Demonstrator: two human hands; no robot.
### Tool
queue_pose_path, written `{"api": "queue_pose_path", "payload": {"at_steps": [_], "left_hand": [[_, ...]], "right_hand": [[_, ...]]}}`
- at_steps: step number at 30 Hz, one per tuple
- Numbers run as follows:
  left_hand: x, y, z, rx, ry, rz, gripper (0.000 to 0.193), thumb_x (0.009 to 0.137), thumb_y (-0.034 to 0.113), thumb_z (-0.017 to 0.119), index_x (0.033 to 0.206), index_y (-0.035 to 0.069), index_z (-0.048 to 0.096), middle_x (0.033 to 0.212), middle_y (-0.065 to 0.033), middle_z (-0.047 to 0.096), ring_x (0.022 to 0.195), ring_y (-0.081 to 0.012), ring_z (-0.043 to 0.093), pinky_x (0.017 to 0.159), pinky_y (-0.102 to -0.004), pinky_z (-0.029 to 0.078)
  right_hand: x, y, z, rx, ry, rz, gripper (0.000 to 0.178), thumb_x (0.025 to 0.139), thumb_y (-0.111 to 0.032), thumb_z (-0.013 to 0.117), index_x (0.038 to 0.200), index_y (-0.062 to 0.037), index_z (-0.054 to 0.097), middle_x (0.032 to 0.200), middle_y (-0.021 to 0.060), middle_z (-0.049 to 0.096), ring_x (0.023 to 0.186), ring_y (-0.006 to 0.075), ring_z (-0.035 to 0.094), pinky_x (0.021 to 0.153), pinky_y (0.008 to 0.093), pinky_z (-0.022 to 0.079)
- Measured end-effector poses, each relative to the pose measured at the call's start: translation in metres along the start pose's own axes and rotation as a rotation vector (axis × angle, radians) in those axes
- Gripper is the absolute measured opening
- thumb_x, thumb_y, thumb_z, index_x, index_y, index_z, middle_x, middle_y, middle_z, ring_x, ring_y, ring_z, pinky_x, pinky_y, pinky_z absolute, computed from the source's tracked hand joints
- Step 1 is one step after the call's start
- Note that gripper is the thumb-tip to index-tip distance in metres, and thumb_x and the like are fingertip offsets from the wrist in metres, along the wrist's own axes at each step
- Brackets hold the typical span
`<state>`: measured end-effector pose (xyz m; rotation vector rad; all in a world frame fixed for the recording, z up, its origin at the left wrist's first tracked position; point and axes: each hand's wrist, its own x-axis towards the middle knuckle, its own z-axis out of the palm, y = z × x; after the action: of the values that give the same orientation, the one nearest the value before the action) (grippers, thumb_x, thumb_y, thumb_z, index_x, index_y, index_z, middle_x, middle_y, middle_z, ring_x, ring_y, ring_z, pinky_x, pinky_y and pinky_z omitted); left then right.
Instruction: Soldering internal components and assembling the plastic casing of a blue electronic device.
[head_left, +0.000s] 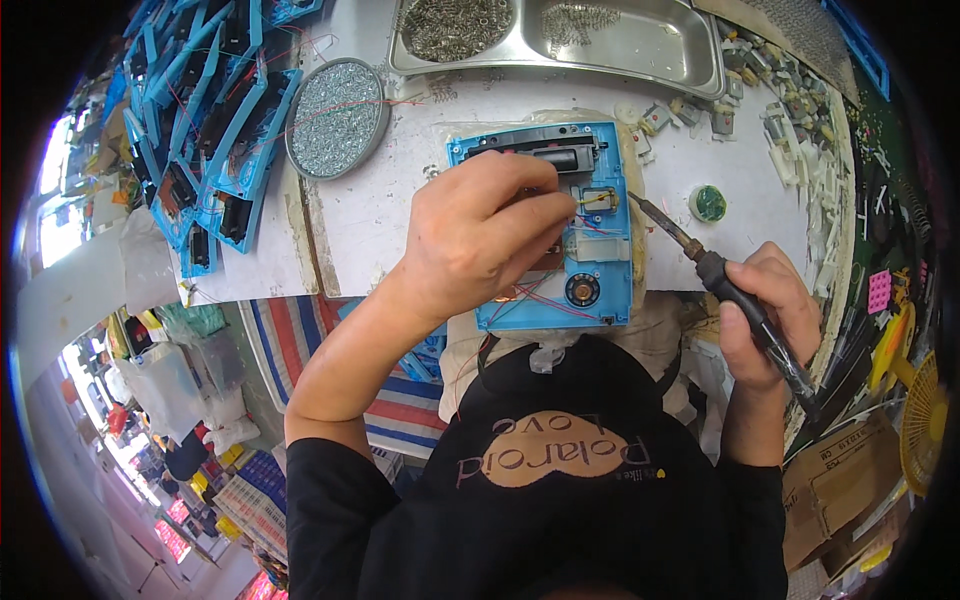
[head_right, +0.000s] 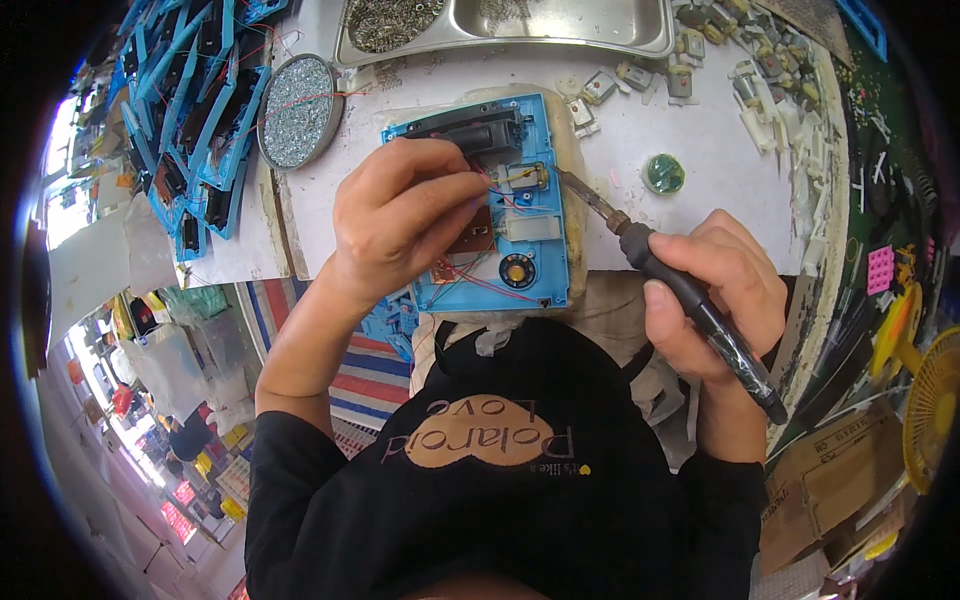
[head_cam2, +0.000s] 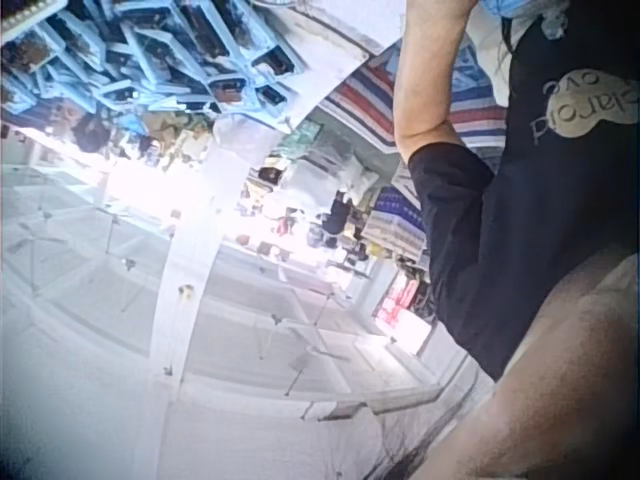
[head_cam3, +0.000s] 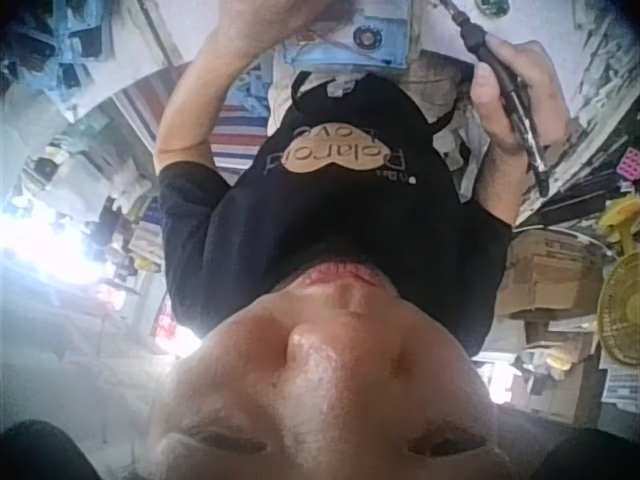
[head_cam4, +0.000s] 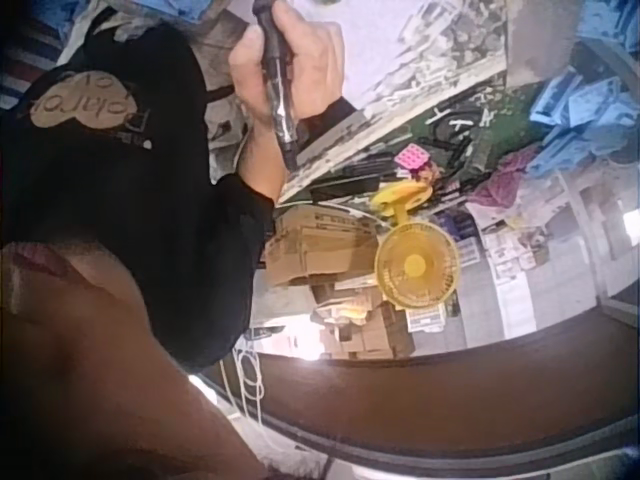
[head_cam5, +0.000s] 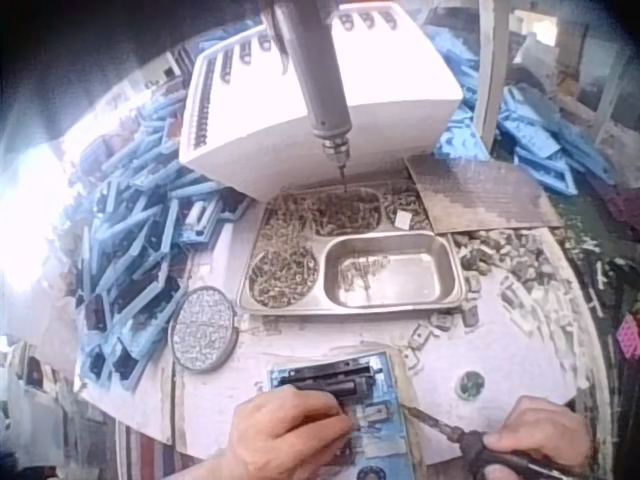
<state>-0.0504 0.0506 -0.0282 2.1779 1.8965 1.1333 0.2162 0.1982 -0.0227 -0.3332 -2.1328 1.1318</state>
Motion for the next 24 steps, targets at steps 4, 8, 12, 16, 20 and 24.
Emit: {"api": "queue_pose_path", "payload": {"at_steps": [4,8,12,16,20,24], "left_hand": [[-0.001,-0.002,0.004,0.013,-0.045,0.069,0.034,0.065,0.005,0.086,0.097,0.010,0.078,0.094,-0.0052,0.068,0.074,-0.0213,0.063,0.062,-0.0341,0.049],[-0.001,-0.003,0.010,0.025,-0.058,0.111,0.036,0.063,0.008,0.087,0.097,0.012,0.078,0.093,-0.0043,0.066,0.071,-0.0209,0.061,0.062,-0.0344,0.046],[0.001,0.000,0.010,0.005,-0.059,0.073,0.035,0.064,0.005,0.086,0.098,0.010,0.077,0.093,-0.0057,0.066,0.072,-0.0228,0.062,0.065,-0.0346,0.048],[-0.009,0.004,0.005,-0.143,0.002,-0.074,0.025,0.075,-0.003,0.080,0.098,0.004,0.075,0.096,-0.0096,0.071,0.078,-0.0223,0.068,0.069,-0.0316,0.054],[-0.019,0.026,-0.001,-0.570,0.048,-0.723,0.012,0.090,-0.007,0.070,0.101,-0.002,0.073,0.103,-0.0108,0.075,0.085,-0.0153,0.072,0.073,-0.0254,0.056],[-0.012,0.032,0.004,-0.718,0.166,-0.845,0.011,0.094,-0.005,0.068,0.104,-0.005,0.072,0.097,-0.0083,0.074,0.084,-0.0110,0.070,0.071,-0.0220,0.053]], "right_hand": [[0.003,0.001,0.002,0.012,0.000,-0.013,0.030,0.078,-0.001,0.073,0.107,0.0047,0.068,0.071,0.0086,0.060,0.059,0.0188,0.052,0.055,0.0304,0.040],[0.002,0.003,0.001,0.015,0.005,-0.008,0.030,0.078,-0.001,0.073,0.107,0.0051,0.068,0.072,0.0088,0.060,0.060,0.0190,0.052,0.056,0.0302,0.040],[0.002,0.003,0.000,0.011,-0.001,-0.002,0.030,0.078,-0.001,0.073,0.106,0.0055,0.068,0.072,0.0087,0.059,0.060,0.0191,0.052,0.056,0.0300,0.040],[0.003,0.002,-0.001,0.012,0.015,-0.011,0.030,0.078,0.000,0.072,0.106,0.0059,0.068,0.071,0.0079,0.058,0.060,0.0185,0.051,0.056,0.0299,0.039],[0.002,0.006,0.000,0.016,0.028,-0.015,0.030,0.078,-0.001,0.072,0.107,0.0062,0.068,0.070,0.0075,0.057,0.060,0.0180,0.050,0.056,0.0296,0.038],[0.007,0.006,0.004,0.022,0.012,-0.035,0.030,0.079,-0.001,0.072,0.107,0.0061,0.068,0.071,0.0077,0.057,0.061,0.0178,0.050,0.056,0.0293,0.038]]}}
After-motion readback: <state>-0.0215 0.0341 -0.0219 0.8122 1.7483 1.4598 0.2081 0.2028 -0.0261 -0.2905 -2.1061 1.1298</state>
